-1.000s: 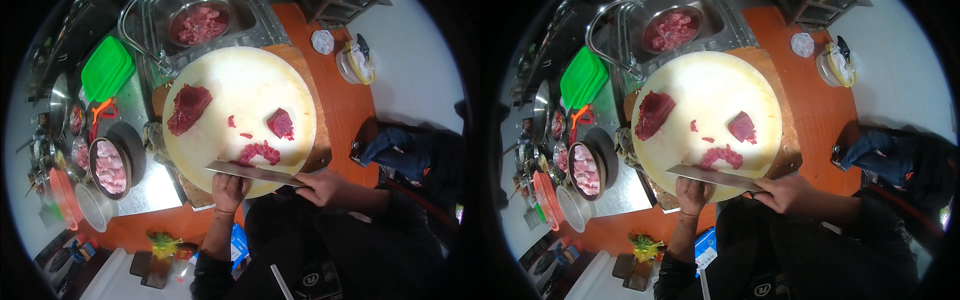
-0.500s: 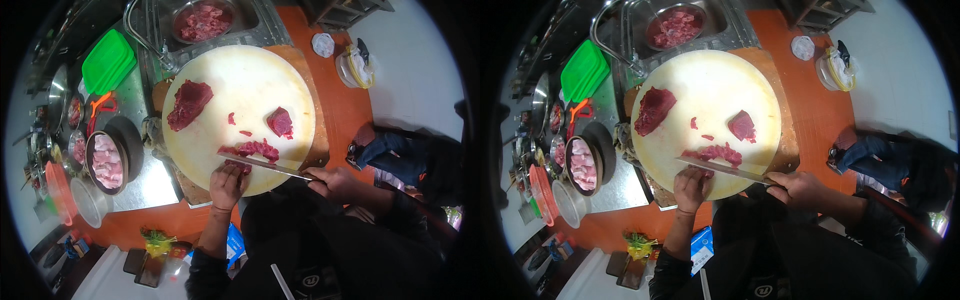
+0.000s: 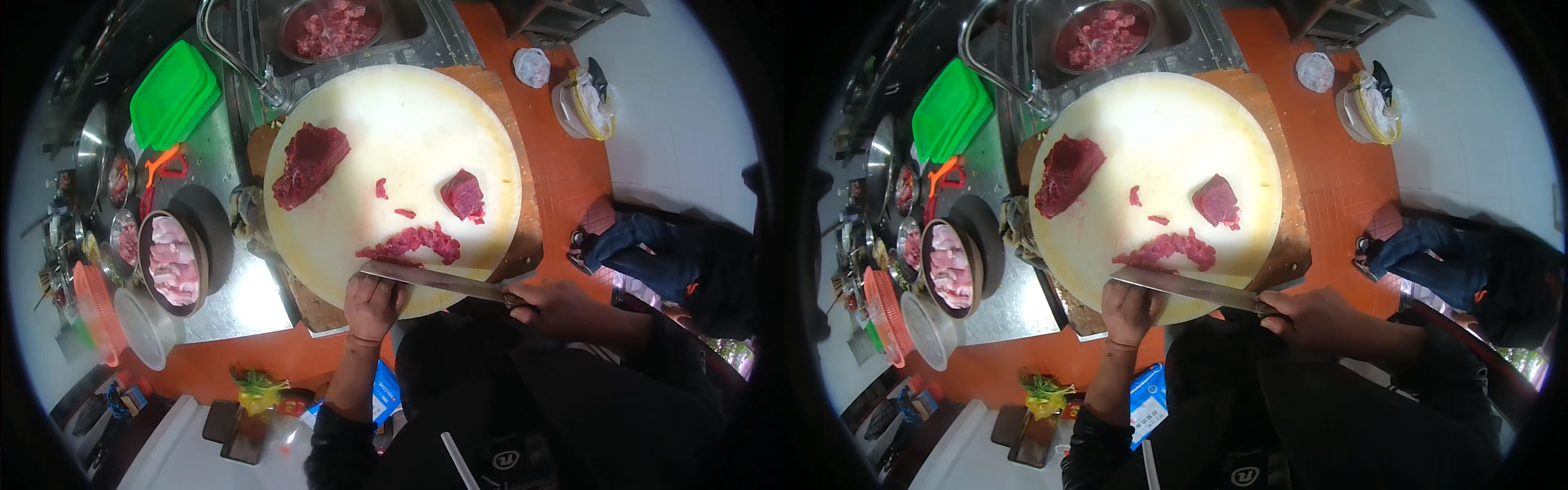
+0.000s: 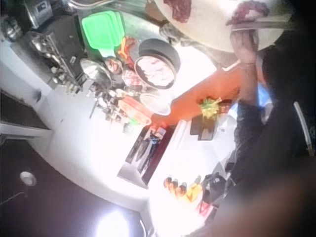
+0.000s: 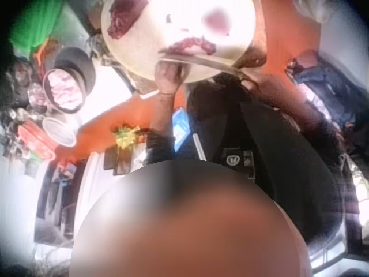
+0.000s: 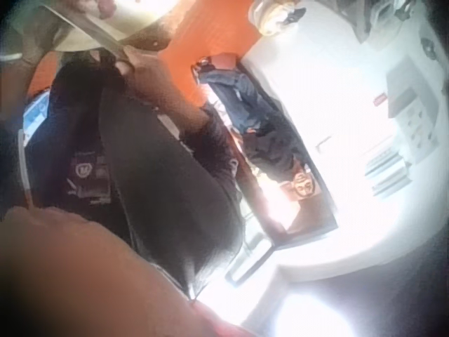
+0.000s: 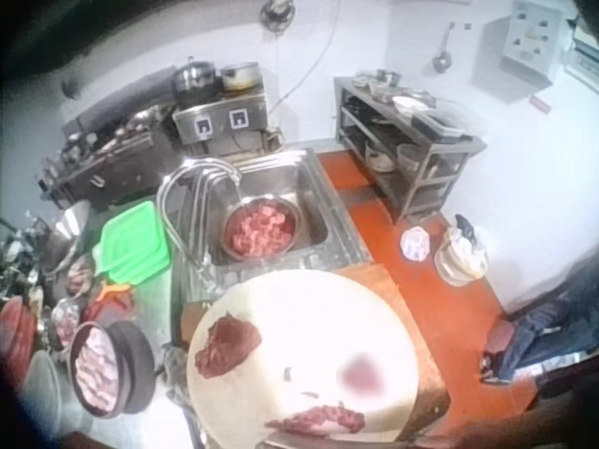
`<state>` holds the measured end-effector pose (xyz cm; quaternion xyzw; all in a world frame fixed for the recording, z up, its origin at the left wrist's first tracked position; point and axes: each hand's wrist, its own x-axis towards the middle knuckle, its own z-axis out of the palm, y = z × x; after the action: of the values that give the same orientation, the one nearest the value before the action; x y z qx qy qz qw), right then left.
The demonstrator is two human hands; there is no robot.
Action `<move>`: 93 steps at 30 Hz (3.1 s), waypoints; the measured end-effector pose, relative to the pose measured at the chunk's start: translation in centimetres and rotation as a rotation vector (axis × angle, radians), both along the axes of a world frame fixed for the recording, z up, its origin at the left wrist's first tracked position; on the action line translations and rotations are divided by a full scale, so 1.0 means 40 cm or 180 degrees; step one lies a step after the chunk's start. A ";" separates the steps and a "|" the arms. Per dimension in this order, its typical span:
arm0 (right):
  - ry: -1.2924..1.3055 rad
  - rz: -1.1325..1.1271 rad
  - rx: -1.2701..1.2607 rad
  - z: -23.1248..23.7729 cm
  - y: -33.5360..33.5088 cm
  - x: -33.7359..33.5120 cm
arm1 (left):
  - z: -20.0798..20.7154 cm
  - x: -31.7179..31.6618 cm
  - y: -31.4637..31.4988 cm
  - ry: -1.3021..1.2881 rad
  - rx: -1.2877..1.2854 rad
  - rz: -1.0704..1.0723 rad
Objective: The person slices raw meat into thin strips on a cutting board using a cleaver, then transfers the pieces into a metal bowl. They repeat the process with another piece of meat, slicing it into smaller portions and placing them into the bowl.
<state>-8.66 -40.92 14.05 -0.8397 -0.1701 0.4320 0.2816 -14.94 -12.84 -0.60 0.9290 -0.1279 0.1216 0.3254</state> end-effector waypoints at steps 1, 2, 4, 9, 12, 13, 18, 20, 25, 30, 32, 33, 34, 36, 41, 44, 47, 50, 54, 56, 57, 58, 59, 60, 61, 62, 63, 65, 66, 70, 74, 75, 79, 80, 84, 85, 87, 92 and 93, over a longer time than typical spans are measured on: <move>-0.0210 0.0044 0.0257 0.002 0.001 0.004 | 0.000 0.000 0.000 0.0070 -0.0014 -0.0013; -0.0355 0.0051 0.0390 -0.008 0.017 0.007 | 0.001 0.000 -0.001 -0.0076 0.0024 0.0034; -0.0869 0.0163 0.0654 -0.060 0.060 0.010 | 0.003 0.001 0.001 -0.0070 -0.0061 -0.0020; -0.0549 -0.0275 0.0750 -0.170 -0.037 -0.049 | -0.001 -0.004 0.005 -0.0095 0.0098 0.0029; -0.0456 -0.0403 0.0493 -0.123 -0.129 -0.076 | -0.013 -0.012 0.003 -0.0308 -0.0134 0.0098; -0.0682 -0.0423 0.0547 -0.083 -0.137 -0.075 | -0.014 -0.014 0.003 -0.0347 -0.0127 0.0078; -0.0096 0.0372 -0.0181 0.065 -0.050 0.012 | -0.007 -0.012 0.005 -0.0109 0.0076 0.0028; -0.0082 0.0228 0.0182 0.044 0.003 0.030 | -0.003 -0.011 0.006 -0.0116 0.0054 0.0062; -0.0342 0.0235 0.0461 -0.003 -0.003 0.015 | -0.002 -0.010 0.005 -0.0021 -0.0077 0.0062; -0.0218 0.0200 0.0288 0.023 0.033 0.035 | -0.007 -0.014 0.002 -0.0019 -0.0036 0.0118; -0.0521 0.0365 0.0418 -0.022 0.110 0.052 | -0.005 -0.010 0.003 0.0074 -0.0010 0.0003; -0.0843 0.0252 0.0604 -0.042 0.119 0.054 | -0.004 -0.007 0.004 -0.0050 -0.0022 0.0012; -0.0905 0.0190 0.0693 -0.070 0.123 0.046 | -0.002 -0.008 0.004 -0.0073 -0.0031 -0.0002; -0.0834 0.0243 0.0731 -0.115 0.073 0.013 | -0.002 -0.012 0.003 -0.0184 0.0126 0.0038; -0.0135 -0.0268 0.0288 -0.121 -0.112 -0.053 | -0.017 -0.039 0.003 -0.0588 0.0083 0.0166; -0.0105 -0.0117 0.0057 -0.041 -0.101 -0.022 | -0.020 -0.043 0.010 -0.0562 0.0083 -0.0002; 0.0058 0.0266 -0.0342 0.049 -0.063 0.026 | -0.016 -0.038 0.013 -0.0464 0.0157 -0.0120; 0.0082 0.0485 -0.0425 0.090 -0.067 0.046 | -0.011 -0.030 0.007 -0.0365 0.0187 0.0012; 0.0347 0.0470 -0.0555 0.087 -0.112 0.046 | -0.008 -0.028 0.011 -0.0233 0.0041 -0.0096; 0.0355 0.0539 -0.0717 0.076 -0.094 0.051 | -0.008 -0.029 0.012 -0.0196 -0.0010 -0.0101; 0.0190 0.0559 -0.0687 0.068 -0.069 0.056 | -0.008 -0.030 0.011 -0.0211 0.0010 -0.0099; 0.0213 0.0481 -0.0417 0.058 -0.038 0.062 | -0.008 -0.030 0.011 -0.0212 0.0015 -0.0105; 0.0189 0.0421 -0.0207 0.042 0.006 0.070 | -0.006 -0.030 0.011 -0.0136 0.0021 -0.0077; 0.0232 0.0363 -0.0137 0.025 0.046 0.072 | -0.005 -0.031 0.009 -0.0160 0.0025 -0.0083; 0.0032 0.0311 -0.0060 -0.013 0.102 0.067 | -0.004 -0.030 0.009 -0.0126 0.0012 -0.0085; -0.0434 0.0514 0.0126 -0.045 0.138 0.062 | -0.005 -0.026 0.007 -0.0121 0.0068 -0.0105; -0.0805 0.0096 0.0864 -0.082 0.159 0.050 | -0.003 -0.023 0.008 -0.0195 0.0033 -0.0082; -0.0731 0.0187 0.0607 -0.133 0.131 0.027 | 0.001 -0.021 0.010 -0.0277 -0.0016 -0.0129; -0.0757 0.0084 0.0764 -0.148 0.094 0.014 | 0.000 -0.020 0.008 -0.0285 -0.0008 -0.0121; 0.0066 -0.0131 0.0539 -0.093 -0.095 0.003 | -0.011 -0.024 0.009 -0.0405 -0.0028 -0.0062; 0.0247 0.0344 -0.0294 0.054 -0.124 0.057 | -0.016 -0.031 0.011 -0.0348 -0.0039 -0.0105; 0.0335 0.0394 -0.0323 0.068 -0.094 0.071 | -0.014 -0.034 0.012 -0.0318 -0.0038 -0.0097; 0.0161 0.0324 -0.0011 -0.016 0.075 0.063 | -0.008 -0.038 0.008 -0.0228 -0.0062 -0.0131; -0.0299 0.0433 0.0263 -0.055 0.107 0.056 | -0.006 -0.034 0.011 -0.0247 -0.0098 -0.0151; -0.0389 0.0300 0.0645 -0.127 0.070 0.032 | 0.003 -0.030 0.016 -0.0221 0.0026 -0.0230; -0.0342 0.0322 0.0540 -0.111 0.031 0.041 | 0.001 -0.028 0.017 -0.0217 0.0044 -0.0206; 0.0067 0.0393 0.0069 -0.045 -0.037 0.050 | -0.002 -0.033 0.015 -0.0324 0.0017 -0.0128; 0.0476 0.0507 -0.0211 0.064 -0.046 0.095 | -0.019 -0.038 0.012 -0.0317 0.0001 -0.0120; 0.0558 0.0554 -0.0374 0.057 -0.026 0.097 | -0.021 -0.040 0.014 -0.0311 0.0007 -0.0147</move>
<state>-4.78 -41.95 16.34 -0.7959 -0.1915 0.5357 0.2072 -16.52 -12.30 -1.43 0.9191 -0.1652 0.1591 0.3204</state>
